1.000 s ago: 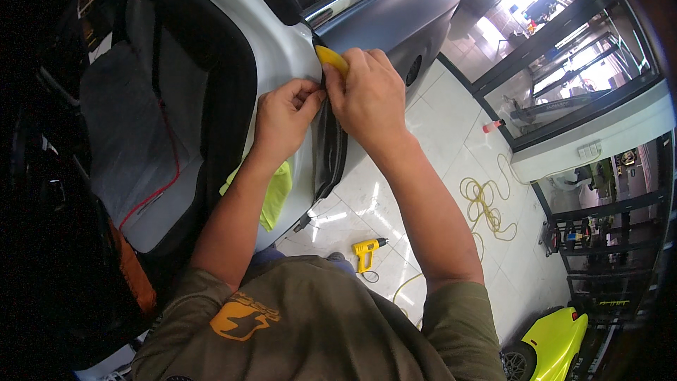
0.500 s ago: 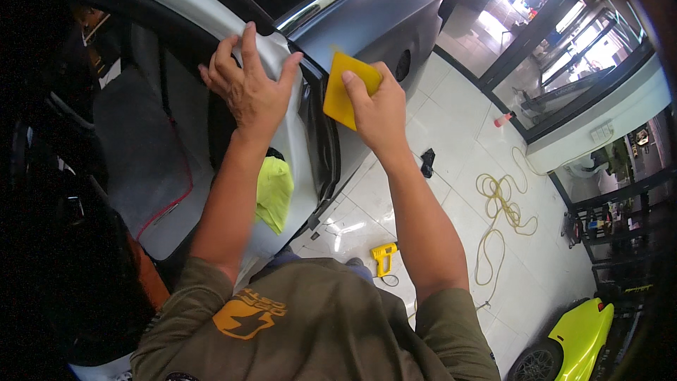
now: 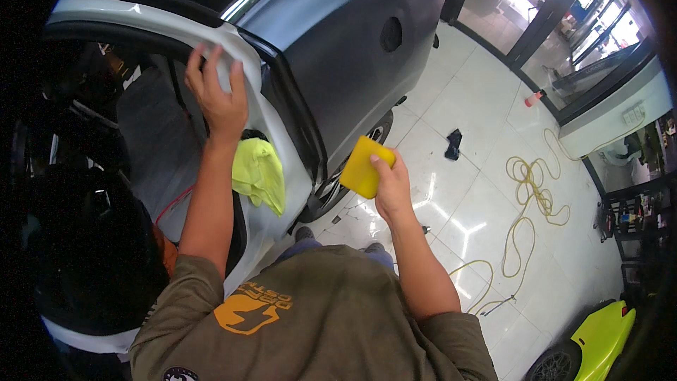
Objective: The person applies a matte vinyl wrap to the rear quarter panel of a silver car. They use a heat gun to warm the material, a squeegee to smooth it, and a knife to trim the edges and cut around the fuel door. The person also wipes the surface with a cloth.
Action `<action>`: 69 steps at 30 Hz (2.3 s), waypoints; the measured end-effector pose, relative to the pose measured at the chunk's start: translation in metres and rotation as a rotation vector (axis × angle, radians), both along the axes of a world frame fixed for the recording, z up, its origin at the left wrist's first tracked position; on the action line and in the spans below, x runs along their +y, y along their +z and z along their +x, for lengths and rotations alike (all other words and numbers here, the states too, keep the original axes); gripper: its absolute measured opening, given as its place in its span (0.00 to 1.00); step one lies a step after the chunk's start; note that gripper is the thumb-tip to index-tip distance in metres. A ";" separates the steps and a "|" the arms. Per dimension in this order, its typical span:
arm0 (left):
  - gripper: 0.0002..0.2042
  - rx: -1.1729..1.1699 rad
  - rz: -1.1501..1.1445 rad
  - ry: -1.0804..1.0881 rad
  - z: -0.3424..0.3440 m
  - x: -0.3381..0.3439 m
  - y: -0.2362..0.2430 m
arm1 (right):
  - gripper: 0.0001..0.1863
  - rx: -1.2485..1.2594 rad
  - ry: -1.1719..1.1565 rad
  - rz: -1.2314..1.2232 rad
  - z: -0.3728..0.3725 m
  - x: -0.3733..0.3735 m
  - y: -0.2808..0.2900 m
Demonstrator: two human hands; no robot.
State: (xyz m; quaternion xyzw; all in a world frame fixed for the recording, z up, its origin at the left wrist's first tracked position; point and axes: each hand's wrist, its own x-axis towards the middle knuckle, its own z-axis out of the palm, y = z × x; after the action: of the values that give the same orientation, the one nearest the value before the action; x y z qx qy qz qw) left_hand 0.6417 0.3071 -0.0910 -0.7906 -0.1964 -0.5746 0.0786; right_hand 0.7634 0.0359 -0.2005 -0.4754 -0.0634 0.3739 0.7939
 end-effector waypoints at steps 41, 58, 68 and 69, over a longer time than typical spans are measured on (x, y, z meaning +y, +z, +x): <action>0.24 0.244 -1.625 -0.792 -0.125 -0.133 -0.211 | 0.15 -0.476 0.096 -0.608 -0.146 0.015 -0.081; 0.11 0.789 -2.343 -0.371 -0.208 -0.244 -0.303 | 0.35 -0.533 1.298 -0.977 -0.050 -0.277 -0.312; 0.17 0.642 -2.329 -0.106 -0.165 -0.320 -0.306 | 0.22 0.044 1.060 -0.792 -0.016 -0.305 -0.345; 0.16 0.656 -2.216 -0.081 -0.160 -0.319 -0.305 | 0.23 -0.184 1.135 -0.877 -0.014 -0.285 -0.331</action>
State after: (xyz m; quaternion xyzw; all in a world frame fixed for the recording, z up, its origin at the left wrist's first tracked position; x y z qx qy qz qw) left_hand 0.4821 -0.0124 -0.3961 -0.5429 -0.5374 0.1438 -0.6291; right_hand 0.7492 -0.2491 -0.5315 -0.6735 -0.2110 0.6781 0.2050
